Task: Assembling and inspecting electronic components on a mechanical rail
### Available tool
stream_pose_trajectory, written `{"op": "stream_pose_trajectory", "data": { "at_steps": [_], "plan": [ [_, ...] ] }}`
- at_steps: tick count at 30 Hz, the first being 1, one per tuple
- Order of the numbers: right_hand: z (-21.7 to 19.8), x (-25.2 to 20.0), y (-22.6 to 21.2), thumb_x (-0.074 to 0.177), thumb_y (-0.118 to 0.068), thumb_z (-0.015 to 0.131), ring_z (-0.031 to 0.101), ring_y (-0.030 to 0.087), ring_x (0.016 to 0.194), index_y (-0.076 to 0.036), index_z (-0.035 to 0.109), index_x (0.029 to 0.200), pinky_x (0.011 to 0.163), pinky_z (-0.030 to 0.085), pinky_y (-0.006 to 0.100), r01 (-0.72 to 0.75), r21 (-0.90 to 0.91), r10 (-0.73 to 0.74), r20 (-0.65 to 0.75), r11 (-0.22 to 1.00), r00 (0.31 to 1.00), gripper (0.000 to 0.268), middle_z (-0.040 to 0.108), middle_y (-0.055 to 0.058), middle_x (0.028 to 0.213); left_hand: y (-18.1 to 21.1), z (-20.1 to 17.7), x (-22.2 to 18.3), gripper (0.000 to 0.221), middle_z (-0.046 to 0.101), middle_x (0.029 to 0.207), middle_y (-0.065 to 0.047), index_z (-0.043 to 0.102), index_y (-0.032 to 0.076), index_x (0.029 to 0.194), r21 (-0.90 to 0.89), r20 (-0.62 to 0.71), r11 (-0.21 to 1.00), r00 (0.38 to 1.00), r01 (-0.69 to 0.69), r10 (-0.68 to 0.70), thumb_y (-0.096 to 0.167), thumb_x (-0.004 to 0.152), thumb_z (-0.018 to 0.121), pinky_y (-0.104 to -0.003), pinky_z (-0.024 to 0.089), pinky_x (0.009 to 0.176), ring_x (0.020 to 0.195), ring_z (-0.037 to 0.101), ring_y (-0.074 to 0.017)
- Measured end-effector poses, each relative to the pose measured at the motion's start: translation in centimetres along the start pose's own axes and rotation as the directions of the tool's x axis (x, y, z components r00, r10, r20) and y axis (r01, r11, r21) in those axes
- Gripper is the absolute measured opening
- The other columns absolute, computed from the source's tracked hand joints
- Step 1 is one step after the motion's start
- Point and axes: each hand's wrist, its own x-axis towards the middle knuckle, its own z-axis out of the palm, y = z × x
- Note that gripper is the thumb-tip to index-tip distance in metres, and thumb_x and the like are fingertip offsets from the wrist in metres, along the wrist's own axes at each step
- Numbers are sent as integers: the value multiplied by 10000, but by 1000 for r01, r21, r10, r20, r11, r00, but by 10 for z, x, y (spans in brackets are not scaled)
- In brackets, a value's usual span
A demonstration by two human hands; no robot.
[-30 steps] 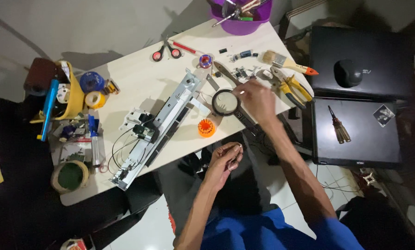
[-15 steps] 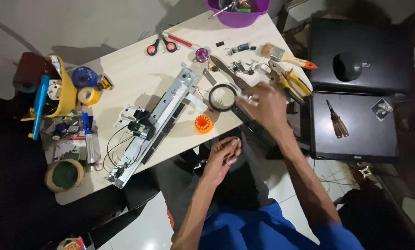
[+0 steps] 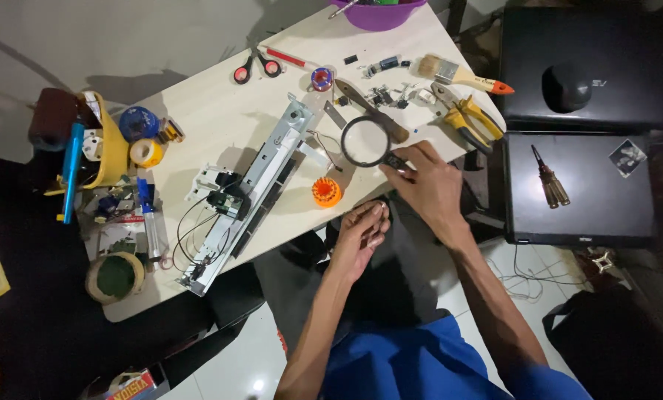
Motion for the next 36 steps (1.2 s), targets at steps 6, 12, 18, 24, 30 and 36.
{"op": "stream_pose_trajectory", "data": {
  "at_steps": [6, 12, 18, 24, 30, 36],
  "plan": [
    [-66, -10, -9, 828, -177, 963, 746, 315, 861, -97, 789, 1043, 729, 601, 360, 196, 192, -149, -237, 962, 960, 288, 700, 52, 958, -9, 2, 21, 174, 565, 855, -4, 652, 50, 1059, -77, 17, 997, 1000, -8, 10, 202, 987, 696, -113, 298, 443, 716, 573, -83],
    [-104, -41, -11, 816, -206, 906, 704, 218, 733, -146, 809, 1071, 732, 585, 319, 320, 151, -285, -215, 936, 934, 279, 695, 27, 946, 19, 46, 2, 264, 547, 789, -51, 488, 81, 1073, -149, -155, 989, 987, 13, -36, 168, 921, 687, -154, 288, 434, 638, 502, -114],
    [-133, -49, -27, 762, -110, 911, 726, 309, 745, -98, 807, 1087, 671, 584, 397, 304, 231, -272, -161, 924, 949, 341, 714, 100, 921, 16, 29, 10, 265, 616, 824, -27, 560, 95, 1010, -105, -61, 994, 998, 29, -36, 121, 844, 764, -157, 336, 410, 664, 590, -129],
    [-141, -45, -39, 769, -88, 906, 698, 323, 686, -68, 799, 1076, 622, 552, 396, 355, 222, -310, -214, 908, 926, 326, 700, 149, 919, 25, 29, 4, 143, 670, 745, -61, 647, 97, 918, -104, -80, 994, 996, 36, -44, 38, 833, 745, -155, 353, 386, 562, 605, -105],
    [-141, -50, -36, 765, -106, 897, 711, 317, 718, -92, 791, 1100, 630, 547, 395, 350, 225, -313, -186, 909, 931, 352, 701, 136, 924, 31, 48, 9, 135, 635, 684, 4, 625, 107, 850, -115, -36, 992, 998, -51, 47, 1, 856, 709, -106, 372, 445, 560, 610, -37],
    [-141, -50, -36, 775, -111, 900, 693, 309, 689, -87, 794, 1133, 641, 557, 425, 371, 182, -339, -186, 911, 922, 373, 706, 137, 944, 28, 34, 1, 157, 728, 872, -24, 683, 42, 984, -92, 102, 982, 979, -166, 175, -34, 849, 707, -189, 531, 883, 881, 711, -65]
  ]
}}
